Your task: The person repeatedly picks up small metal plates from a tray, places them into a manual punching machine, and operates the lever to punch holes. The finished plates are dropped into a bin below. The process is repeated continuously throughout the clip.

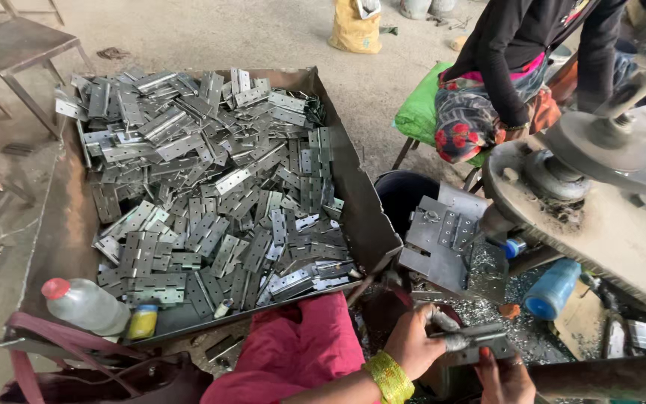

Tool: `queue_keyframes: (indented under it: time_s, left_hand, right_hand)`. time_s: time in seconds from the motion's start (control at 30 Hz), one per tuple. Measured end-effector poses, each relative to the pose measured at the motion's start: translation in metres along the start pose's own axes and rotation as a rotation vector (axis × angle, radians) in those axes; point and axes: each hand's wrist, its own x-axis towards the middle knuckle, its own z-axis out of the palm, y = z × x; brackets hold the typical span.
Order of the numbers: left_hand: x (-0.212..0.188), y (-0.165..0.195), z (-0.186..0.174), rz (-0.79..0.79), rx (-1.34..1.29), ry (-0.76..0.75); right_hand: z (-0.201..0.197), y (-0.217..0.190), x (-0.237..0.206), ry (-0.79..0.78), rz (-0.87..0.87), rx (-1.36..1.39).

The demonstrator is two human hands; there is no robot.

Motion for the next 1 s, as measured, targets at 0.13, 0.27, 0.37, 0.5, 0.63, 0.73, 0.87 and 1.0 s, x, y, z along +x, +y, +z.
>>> queue_keyframes:
  time_s: [0.13, 0.27, 0.37, 0.5, 0.63, 0.73, 0.87, 1.0]
  left_hand:
    - [0.001, -0.010, -0.009, 0.021, 0.022, -0.078]
    - [0.001, -0.028, -0.012, -0.384, -0.416, -0.189]
    - [0.005, -0.041, -0.017, -0.150, -0.257, -0.185]
    - [0.031, -0.057, -0.033, -0.289, 0.297, 0.021]
    - [0.084, -0.068, -0.012, 0.013, 0.472, 0.126]
    - [0.105, -0.067, 0.011, 0.302, 0.737, 0.175]
    - [0.088, -0.060, 0.023, 0.210, 1.120, -0.074]
    - [0.079, -0.048, 0.025, 0.304, 1.480, -0.205]
  right_hand:
    - [0.018, 0.033, 0.022, -0.042, 0.022, 0.258]
    - [0.031, 0.040, 0.003, -0.048, -0.027, 0.989]
    - [0.025, 0.023, -0.032, 0.209, -0.148, 0.637]
    - [-0.001, -0.017, -0.063, 0.343, -0.125, 0.106]
    - [-0.023, -0.041, -0.076, 0.230, -0.063, -0.070]
    - [-0.026, -0.041, -0.081, 0.168, -0.031, -0.110]
    - [-0.019, -0.027, -0.082, -0.053, 0.062, -0.123]
    - [-0.011, -0.016, -0.066, -0.232, 0.005, -0.134]
